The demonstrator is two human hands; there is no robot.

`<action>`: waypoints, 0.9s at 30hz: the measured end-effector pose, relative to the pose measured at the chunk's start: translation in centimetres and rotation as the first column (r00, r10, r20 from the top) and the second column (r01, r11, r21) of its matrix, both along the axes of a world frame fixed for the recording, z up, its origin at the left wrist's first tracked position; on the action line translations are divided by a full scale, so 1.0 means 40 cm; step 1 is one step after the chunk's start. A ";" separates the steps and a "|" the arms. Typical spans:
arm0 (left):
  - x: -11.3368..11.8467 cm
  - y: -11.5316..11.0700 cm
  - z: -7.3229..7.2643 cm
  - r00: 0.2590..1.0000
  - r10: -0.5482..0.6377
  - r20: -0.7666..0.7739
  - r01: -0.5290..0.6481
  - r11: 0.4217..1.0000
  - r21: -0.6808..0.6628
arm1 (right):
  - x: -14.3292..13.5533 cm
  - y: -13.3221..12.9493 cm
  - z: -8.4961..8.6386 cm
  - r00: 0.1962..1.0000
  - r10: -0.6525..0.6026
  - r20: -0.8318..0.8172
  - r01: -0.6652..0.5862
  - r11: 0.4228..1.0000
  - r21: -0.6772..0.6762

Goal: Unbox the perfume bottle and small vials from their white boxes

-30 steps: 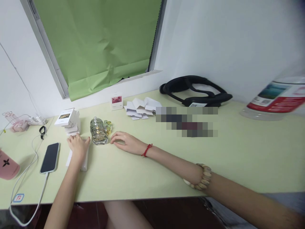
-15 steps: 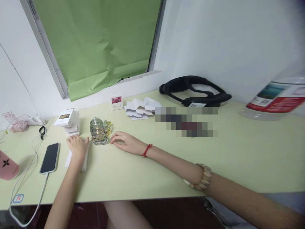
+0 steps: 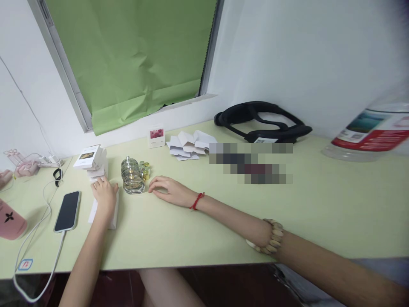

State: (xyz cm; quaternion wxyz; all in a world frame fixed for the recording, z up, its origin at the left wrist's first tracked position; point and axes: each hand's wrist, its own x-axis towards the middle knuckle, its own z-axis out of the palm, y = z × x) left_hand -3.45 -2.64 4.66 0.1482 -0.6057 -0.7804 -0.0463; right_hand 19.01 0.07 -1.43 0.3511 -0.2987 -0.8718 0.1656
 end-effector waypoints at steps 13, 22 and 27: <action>0.005 -0.007 0.008 0.995 0.073 0.067 -0.067 0.994 -0.089 | -0.001 -0.001 0.003 1.000 -0.001 0.008 0.001 1.000 -0.004; 0.007 -0.012 0.007 0.990 0.123 0.075 -0.117 0.990 -0.077 | -0.001 0.000 0.001 1.000 0.002 -0.001 -0.002 1.000 0.002; 0.006 -0.011 0.011 0.984 0.159 0.075 -0.151 0.983 -0.100 | -0.001 0.000 0.001 1.000 -0.006 0.008 0.006 1.000 -0.005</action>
